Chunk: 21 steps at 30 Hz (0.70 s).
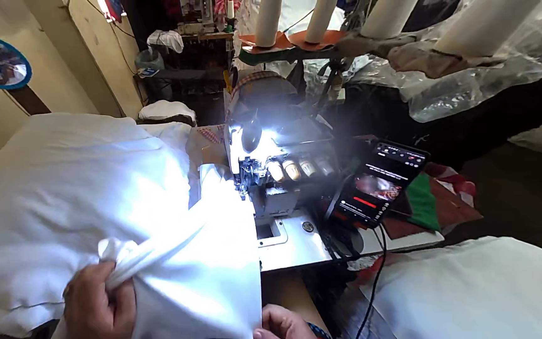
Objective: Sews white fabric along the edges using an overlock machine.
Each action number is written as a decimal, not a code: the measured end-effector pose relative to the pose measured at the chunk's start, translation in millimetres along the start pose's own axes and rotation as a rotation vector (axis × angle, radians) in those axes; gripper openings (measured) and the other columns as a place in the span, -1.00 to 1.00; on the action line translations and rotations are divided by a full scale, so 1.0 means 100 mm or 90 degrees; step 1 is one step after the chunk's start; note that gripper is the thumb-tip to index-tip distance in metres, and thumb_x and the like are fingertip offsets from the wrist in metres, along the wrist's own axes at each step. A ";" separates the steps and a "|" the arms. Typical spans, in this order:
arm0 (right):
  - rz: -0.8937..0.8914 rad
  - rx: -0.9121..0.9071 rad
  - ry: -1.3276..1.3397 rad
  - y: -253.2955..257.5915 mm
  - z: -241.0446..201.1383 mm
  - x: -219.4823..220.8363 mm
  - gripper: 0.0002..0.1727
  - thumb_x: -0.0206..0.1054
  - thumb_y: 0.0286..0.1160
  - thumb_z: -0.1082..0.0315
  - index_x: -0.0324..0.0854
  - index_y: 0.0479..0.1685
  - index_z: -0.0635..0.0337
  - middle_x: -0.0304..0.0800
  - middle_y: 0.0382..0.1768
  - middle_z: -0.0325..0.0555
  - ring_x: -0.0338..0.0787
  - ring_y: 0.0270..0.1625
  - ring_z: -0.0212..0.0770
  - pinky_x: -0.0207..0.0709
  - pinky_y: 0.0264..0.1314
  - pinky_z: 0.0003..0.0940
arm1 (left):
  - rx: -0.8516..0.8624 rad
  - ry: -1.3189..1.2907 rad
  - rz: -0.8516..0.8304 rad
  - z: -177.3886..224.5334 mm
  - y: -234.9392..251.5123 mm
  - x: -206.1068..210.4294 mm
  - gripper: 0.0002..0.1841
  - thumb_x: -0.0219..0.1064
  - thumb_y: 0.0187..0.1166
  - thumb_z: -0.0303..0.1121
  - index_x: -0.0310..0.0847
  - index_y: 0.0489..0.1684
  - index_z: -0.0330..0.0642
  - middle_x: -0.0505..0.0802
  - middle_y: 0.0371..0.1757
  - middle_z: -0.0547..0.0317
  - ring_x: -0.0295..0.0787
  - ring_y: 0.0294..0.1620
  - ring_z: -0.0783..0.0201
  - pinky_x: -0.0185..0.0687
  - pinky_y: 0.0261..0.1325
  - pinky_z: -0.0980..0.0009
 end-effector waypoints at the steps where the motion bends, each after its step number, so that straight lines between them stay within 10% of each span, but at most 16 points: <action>1: 0.010 -0.012 0.005 0.07 -0.02 -0.01 -0.90 0.35 0.51 0.48 0.69 -0.15 0.35 0.82 -0.34 -0.18 0.84 -0.29 -0.35 0.79 -0.11 -0.30 | -0.007 0.025 0.013 0.00 0.19 0.11 -0.64 0.14 0.57 -0.29 0.58 0.01 -0.49 0.73 -0.11 -0.41 0.69 0.03 -0.25 0.50 0.26 -0.04; 4: 0.045 -0.028 0.027 0.28 -0.10 -0.01 -0.92 0.37 0.50 0.50 0.71 -0.17 0.34 0.85 -0.34 -0.17 0.87 -0.29 -0.33 0.81 -0.10 -0.28 | -0.044 0.022 -0.008 0.15 0.59 0.49 -0.64 0.29 0.54 -0.36 0.66 0.16 -0.47 0.72 0.18 -0.53 0.61 0.26 -0.55 0.45 0.26 -0.41; 10: 0.124 -0.051 0.052 0.67 -0.36 -0.13 -0.64 0.38 0.44 0.56 0.45 0.20 0.32 0.84 -0.38 -0.20 0.86 -0.35 -0.32 0.80 -0.15 -0.27 | 0.109 -0.153 -0.188 1.08 0.38 1.17 -0.65 0.17 0.65 -0.16 0.90 -0.03 -0.08 0.95 0.08 0.17 0.91 0.09 0.14 0.74 0.18 0.04; 14: 0.174 -0.223 -0.046 0.97 -0.49 -0.27 -0.65 0.41 0.42 0.54 0.51 0.18 0.25 0.83 -0.33 -0.25 0.80 -0.40 -0.43 0.74 -0.28 -0.45 | 0.066 -0.148 -0.196 1.02 0.59 1.41 -0.64 0.17 0.62 -0.12 0.91 0.03 0.02 0.93 0.18 0.31 0.86 0.23 0.23 0.67 0.35 0.03; 21: 0.264 -0.400 -0.361 1.27 -0.71 -0.37 -0.70 0.23 0.52 0.38 0.91 -0.03 0.02 0.94 -0.10 -0.30 0.87 -0.08 -0.51 0.75 0.05 -0.52 | -0.016 -0.080 -0.426 0.89 1.22 1.68 -0.64 0.24 0.64 -0.13 0.83 0.05 -0.19 0.82 0.28 0.02 0.66 0.45 -0.01 0.41 0.54 -0.12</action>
Point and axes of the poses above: each hand's wrist, its own y-axis towards the middle knuckle, its own x-axis out of the palm, z = x × y, the point moved 2 cm from there along y, towards the middle knuckle
